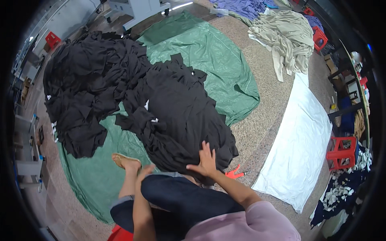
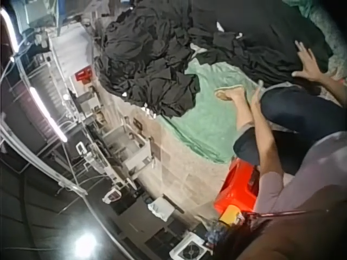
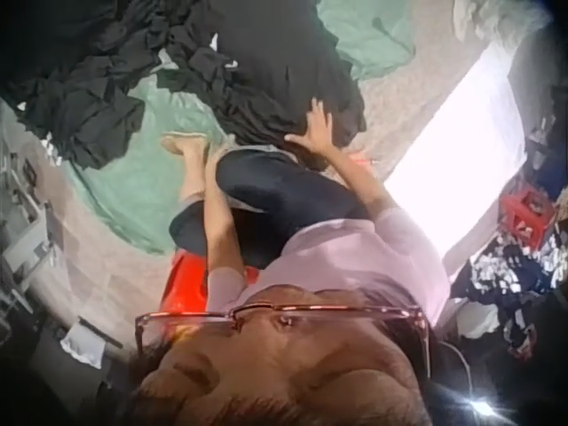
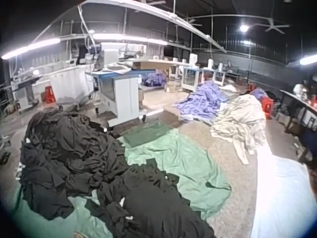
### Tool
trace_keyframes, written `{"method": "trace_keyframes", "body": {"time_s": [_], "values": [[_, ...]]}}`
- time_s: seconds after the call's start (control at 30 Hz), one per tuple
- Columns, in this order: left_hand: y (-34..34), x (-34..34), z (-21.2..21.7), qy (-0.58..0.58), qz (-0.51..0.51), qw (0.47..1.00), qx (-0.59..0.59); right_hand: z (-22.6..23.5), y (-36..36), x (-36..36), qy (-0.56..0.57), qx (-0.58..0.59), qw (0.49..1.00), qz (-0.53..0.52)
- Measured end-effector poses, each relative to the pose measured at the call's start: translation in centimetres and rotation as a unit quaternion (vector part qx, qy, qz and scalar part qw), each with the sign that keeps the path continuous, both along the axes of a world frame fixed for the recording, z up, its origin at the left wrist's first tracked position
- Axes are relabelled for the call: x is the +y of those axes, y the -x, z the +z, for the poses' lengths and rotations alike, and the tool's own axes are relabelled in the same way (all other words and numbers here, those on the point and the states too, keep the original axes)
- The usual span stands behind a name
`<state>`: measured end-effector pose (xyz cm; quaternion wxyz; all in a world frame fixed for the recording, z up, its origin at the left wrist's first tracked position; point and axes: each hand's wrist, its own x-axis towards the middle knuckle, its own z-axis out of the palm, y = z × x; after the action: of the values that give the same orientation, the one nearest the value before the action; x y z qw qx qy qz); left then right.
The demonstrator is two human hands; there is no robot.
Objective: Trimming excess material from pieces of black fabric using scissors.
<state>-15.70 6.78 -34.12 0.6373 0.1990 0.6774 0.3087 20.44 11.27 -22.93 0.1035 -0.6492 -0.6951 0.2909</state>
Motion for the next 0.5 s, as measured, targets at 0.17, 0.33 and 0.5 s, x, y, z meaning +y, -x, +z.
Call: {"method": "trace_keyframes", "body": {"time_s": [0.17, 0.33, 0.5], "values": [[-5.1, 14.4, 10.2, -0.088, 0.507, 0.858, 0.010, 1.8, -1.9, 0.3, 0.219, 0.066, 0.972, -0.049], [-1.8, 14.3, 8.6, -0.070, 0.495, 0.865, 0.030, -0.8, 1.3, 0.5, 0.030, 0.020, 0.997, -0.064], [-7.3, 12.7, 6.0, -0.029, 0.315, 0.946, -0.070, 2.4, 1.1, 3.4, 0.147, 0.021, 0.987, -0.070]]}}
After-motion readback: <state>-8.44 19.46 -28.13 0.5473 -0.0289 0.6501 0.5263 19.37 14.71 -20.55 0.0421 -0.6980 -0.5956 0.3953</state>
